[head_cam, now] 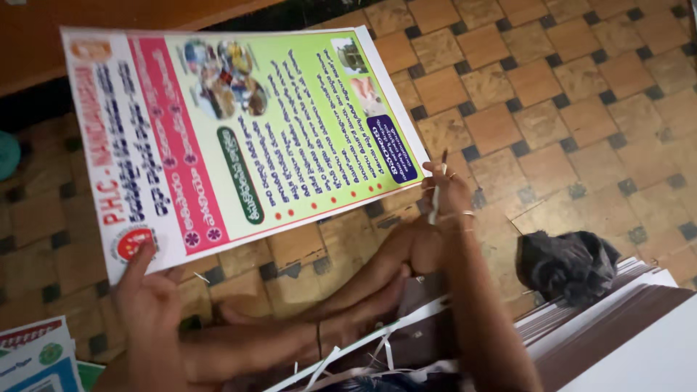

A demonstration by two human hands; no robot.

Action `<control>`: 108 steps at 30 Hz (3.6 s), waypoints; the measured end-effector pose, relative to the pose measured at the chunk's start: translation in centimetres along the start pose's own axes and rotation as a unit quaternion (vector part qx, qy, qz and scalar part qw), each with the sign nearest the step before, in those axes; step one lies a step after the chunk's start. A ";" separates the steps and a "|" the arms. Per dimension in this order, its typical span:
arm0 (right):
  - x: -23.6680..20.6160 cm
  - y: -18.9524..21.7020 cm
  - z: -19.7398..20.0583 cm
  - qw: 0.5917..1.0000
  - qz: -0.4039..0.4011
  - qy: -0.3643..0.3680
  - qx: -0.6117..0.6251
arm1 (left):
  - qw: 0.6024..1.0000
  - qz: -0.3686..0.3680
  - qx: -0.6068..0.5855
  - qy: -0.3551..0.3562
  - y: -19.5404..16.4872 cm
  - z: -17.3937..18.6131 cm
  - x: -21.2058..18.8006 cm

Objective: The person sits on the floor and wipes the surface of a laminated health poster with a dark cloth. They then peel a white protective backing sheet off the poster and pull thin white edge strips away from its borders, stacking the finished poster with others.

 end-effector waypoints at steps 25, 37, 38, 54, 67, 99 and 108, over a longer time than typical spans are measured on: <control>19.6 12.2 -16.7 0.816 0.330 -0.058 -0.472 | 0.858 0.106 0.501 0.042 10.3 16.6 12.4; 27.2 15.2 -26.6 0.644 0.505 -0.126 -0.561 | 0.840 0.187 0.509 -0.014 11.7 19.8 12.9; 27.3 15.1 -26.7 0.651 0.505 -0.116 -0.554 | 0.849 0.196 0.490 -0.028 11.9 20.0 12.8; 29.3 15.2 -26.8 0.718 0.460 -0.037 -0.521 | 0.844 0.235 0.477 -0.073 11.6 19.0 12.4; 28.4 15.1 -27.2 0.712 0.472 -0.005 -0.519 | 0.845 0.222 0.484 -0.042 10.6 16.5 12.0; 28.3 14.9 -27.1 0.677 0.498 -0.003 -0.542 | 0.848 0.232 0.471 -0.068 11.4 18.3 12.3; 29.5 14.8 -26.6 0.691 0.489 -0.012 -0.533 | 0.843 0.236 0.478 -0.067 10.6 15.9 12.0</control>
Point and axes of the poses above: each hand's wrist, its own x-axis towards the middle knuckle, its own z-axis out of the back of the hand, y = z × x, the point moved 8 cm from there along x, towards the middle knuckle, and after that the axes turned 10 degrees about -z, right-handed, at the moved point
